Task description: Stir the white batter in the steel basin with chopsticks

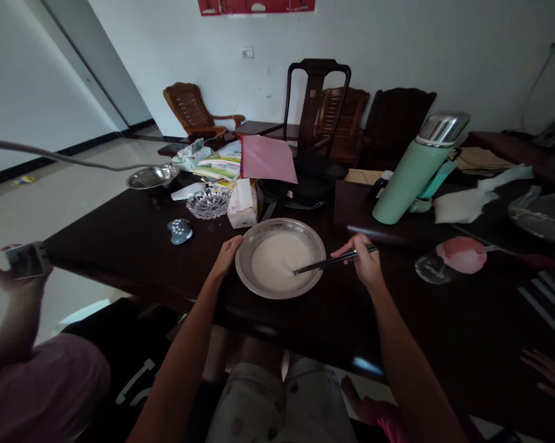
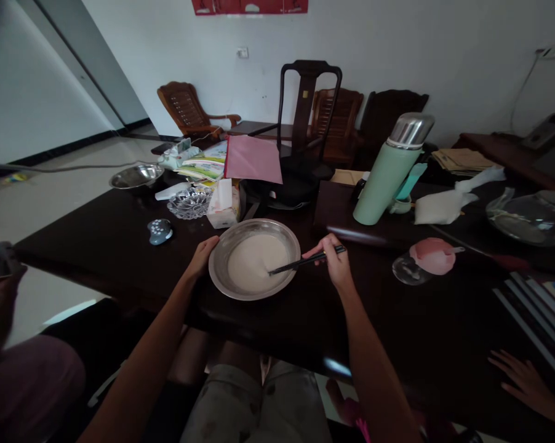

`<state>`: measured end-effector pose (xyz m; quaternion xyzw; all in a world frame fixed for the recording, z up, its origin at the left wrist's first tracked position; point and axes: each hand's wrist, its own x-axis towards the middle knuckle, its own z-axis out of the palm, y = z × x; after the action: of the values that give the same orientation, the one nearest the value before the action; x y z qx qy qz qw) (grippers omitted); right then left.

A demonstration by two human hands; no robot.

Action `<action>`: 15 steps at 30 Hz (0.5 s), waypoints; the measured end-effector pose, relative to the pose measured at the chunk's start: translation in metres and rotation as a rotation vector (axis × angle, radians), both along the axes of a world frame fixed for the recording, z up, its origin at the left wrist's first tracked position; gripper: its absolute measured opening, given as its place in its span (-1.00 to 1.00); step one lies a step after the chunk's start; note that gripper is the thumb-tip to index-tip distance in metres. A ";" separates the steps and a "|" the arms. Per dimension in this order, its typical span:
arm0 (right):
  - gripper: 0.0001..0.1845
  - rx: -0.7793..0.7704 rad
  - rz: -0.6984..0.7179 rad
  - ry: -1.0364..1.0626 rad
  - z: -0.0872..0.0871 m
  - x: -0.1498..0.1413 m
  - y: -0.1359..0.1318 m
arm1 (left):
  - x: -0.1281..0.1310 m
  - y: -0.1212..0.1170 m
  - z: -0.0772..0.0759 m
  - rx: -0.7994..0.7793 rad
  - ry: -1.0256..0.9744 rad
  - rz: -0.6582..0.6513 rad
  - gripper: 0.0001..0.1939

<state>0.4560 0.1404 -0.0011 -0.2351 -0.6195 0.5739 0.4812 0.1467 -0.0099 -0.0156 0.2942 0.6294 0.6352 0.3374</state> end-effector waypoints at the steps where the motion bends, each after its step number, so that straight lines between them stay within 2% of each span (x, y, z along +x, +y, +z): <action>1: -0.53 0.004 0.049 -0.021 0.000 -0.004 -0.003 | 0.000 0.000 0.000 0.001 -0.006 0.002 -0.45; 4: -0.55 0.080 0.107 -0.109 0.001 -0.016 -0.009 | 0.000 0.001 0.000 -0.006 -0.011 0.004 -0.45; 8: -0.51 0.100 -0.087 -0.099 0.002 -0.011 -0.001 | -0.001 0.001 -0.001 -0.013 -0.006 0.007 -0.48; 10: -0.50 0.083 -0.139 -0.076 0.001 -0.004 0.005 | -0.002 0.001 -0.002 -0.008 -0.001 -0.001 -0.49; 12: -0.49 0.092 -0.080 -0.097 0.000 -0.002 0.004 | -0.002 0.001 -0.002 -0.004 0.009 -0.009 -0.50; 15: -0.53 0.167 0.092 -0.184 0.000 -0.010 -0.004 | -0.002 0.000 -0.003 0.003 0.032 0.000 -0.50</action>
<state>0.4461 0.1363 -0.0013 -0.2172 -0.7169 0.5176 0.4134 0.1443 -0.0095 -0.0190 0.3048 0.6338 0.6315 0.3265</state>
